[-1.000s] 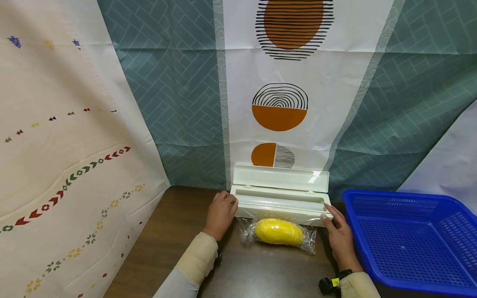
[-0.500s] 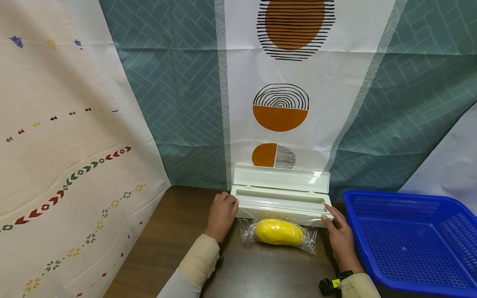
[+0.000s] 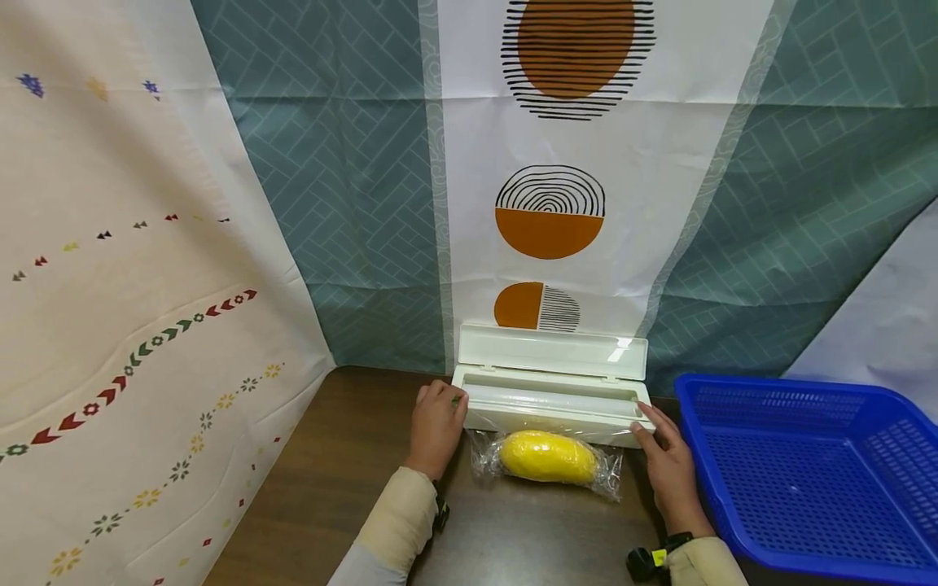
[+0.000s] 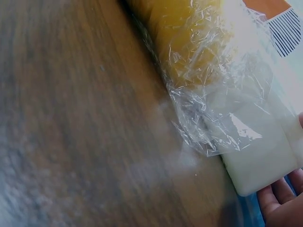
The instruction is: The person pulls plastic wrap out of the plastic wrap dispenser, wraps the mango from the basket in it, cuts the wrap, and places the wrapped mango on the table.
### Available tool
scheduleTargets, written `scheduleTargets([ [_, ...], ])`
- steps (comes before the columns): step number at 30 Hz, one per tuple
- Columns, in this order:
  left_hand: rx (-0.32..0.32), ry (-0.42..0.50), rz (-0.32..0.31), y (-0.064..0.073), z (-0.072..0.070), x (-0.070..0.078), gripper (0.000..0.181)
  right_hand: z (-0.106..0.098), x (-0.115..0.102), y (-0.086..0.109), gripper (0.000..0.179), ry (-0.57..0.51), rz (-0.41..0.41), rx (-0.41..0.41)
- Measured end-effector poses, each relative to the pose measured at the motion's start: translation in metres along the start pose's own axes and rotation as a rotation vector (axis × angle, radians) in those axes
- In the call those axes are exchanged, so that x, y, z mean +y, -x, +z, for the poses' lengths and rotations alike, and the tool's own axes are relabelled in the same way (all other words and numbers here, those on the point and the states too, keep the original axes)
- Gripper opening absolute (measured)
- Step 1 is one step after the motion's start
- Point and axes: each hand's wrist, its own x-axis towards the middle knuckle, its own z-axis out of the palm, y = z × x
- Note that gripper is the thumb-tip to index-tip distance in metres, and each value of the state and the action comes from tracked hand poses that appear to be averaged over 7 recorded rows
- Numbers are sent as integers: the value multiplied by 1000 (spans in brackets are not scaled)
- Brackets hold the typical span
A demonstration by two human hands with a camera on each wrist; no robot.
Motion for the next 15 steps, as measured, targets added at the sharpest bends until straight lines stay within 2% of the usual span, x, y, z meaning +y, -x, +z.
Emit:
scheduleTargets([
  [7, 41, 62, -45, 2, -2, 5, 9, 0, 0, 0, 49, -19, -5, -5],
  [12, 6, 142, -126, 5, -5, 8, 11, 0, 2, 0, 49, -27, 1, 1],
  [15, -39, 218, -190, 7, -8, 9, 14, 1, 2, -1, 48, -24, 11, 12],
])
